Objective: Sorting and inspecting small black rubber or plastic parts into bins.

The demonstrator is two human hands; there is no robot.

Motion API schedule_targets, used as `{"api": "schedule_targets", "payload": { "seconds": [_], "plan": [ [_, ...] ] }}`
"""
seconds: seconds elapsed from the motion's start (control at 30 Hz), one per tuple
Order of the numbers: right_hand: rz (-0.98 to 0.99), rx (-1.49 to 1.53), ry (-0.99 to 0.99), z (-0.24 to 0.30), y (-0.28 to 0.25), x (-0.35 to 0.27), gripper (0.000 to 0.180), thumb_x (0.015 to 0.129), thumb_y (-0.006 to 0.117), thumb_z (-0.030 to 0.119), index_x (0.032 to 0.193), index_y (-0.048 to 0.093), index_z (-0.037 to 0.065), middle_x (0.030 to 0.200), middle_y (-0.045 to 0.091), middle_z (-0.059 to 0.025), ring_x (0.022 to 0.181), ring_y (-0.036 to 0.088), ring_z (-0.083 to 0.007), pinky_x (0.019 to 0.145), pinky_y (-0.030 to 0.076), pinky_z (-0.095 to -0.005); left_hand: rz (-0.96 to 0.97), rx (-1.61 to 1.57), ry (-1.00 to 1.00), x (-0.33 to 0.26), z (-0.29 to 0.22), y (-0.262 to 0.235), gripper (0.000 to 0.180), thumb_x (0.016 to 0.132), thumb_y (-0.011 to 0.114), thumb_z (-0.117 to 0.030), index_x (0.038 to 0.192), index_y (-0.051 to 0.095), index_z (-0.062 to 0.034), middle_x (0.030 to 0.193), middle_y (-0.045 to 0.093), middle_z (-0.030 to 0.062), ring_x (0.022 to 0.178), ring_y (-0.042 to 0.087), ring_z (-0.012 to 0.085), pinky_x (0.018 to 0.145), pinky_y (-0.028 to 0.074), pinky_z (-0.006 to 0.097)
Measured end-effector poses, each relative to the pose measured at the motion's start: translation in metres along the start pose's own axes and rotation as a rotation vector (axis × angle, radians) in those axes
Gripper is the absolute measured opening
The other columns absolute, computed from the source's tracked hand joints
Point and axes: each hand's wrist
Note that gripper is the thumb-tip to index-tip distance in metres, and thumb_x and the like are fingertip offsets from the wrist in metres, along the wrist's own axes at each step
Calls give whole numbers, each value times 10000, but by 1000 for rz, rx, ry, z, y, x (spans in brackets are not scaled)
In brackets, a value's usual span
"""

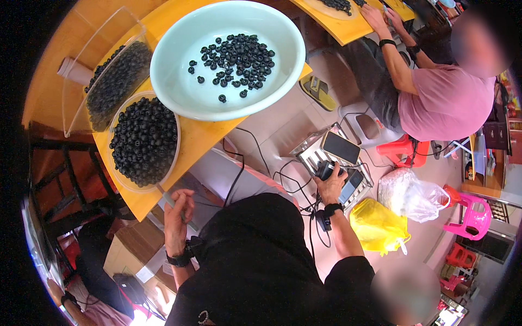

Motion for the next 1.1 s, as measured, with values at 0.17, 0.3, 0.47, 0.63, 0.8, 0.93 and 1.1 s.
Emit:
{"api": "schedule_targets", "payload": {
  "seconds": [0.17,0.3,0.47,0.63,0.8,0.93,1.1],
  "plan": [
    [-79,27,-11,3,-4,13,954,582,825,282,1378,314,157,1303,290,-241,1160,396,-449,980,383,-447,5,23,-30,-2,-1,3,241,948,493,-228,1002,604,-22,715,542,-13,510,380,23,431,237,175],
    [-118,16,-5,0,-2,19,944,608,805,367,1380,309,149,1312,294,-252,1166,375,-449,980,370,-476,9,31,-26,-1,-2,4,249,948,492,-231,1004,603,-15,720,544,-10,509,381,24,432,240,180],
    [-194,-121,12,13,-6,8,874,664,749,450,1367,334,139,1316,323,-209,1209,345,-403,973,354,-484,15,54,-26,-3,-3,6,246,948,488,-223,1002,603,-12,723,543,-11,509,380,23,433,239,179],
    [-341,-166,-123,30,-13,10,706,725,714,374,1314,406,135,1286,379,-152,1201,366,-361,944,356,-479,46,88,-28,-3,-8,12,238,947,483,-212,1001,602,-13,726,543,-11,506,378,23,433,238,178],
    [-189,233,-701,102,-32,-3,285,767,649,91,1044,594,52,1039,523,-150,977,527,-324,812,440,-408,36,184,7,-8,-19,19,286,976,432,-245,1003,600,-15,725,545,-4,502,379,23,432,243,176],
    [264,419,-936,172,-48,-36,164,789,626,96,938,614,30,833,567,-124,750,589,-311,653,489,-402,29,167,69,-14,-26,17,342,992,395,-282,1028,589,-3,749,550,15,510,404,34,437,275,175],
    [504,538,-1331,219,-48,-82,174,780,639,107,931,601,30,816,553,-115,754,584,-307,640,470,-393,40,102,187,-18,-32,23,449,981,389,-376,1096,561,22,837,557,50,608,484,76,517,375,200]
  ]
}}
Point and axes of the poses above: each hand's wrist, its own x-axis towards the middle knuckle, its own y-axis out of the palm, z = x × y
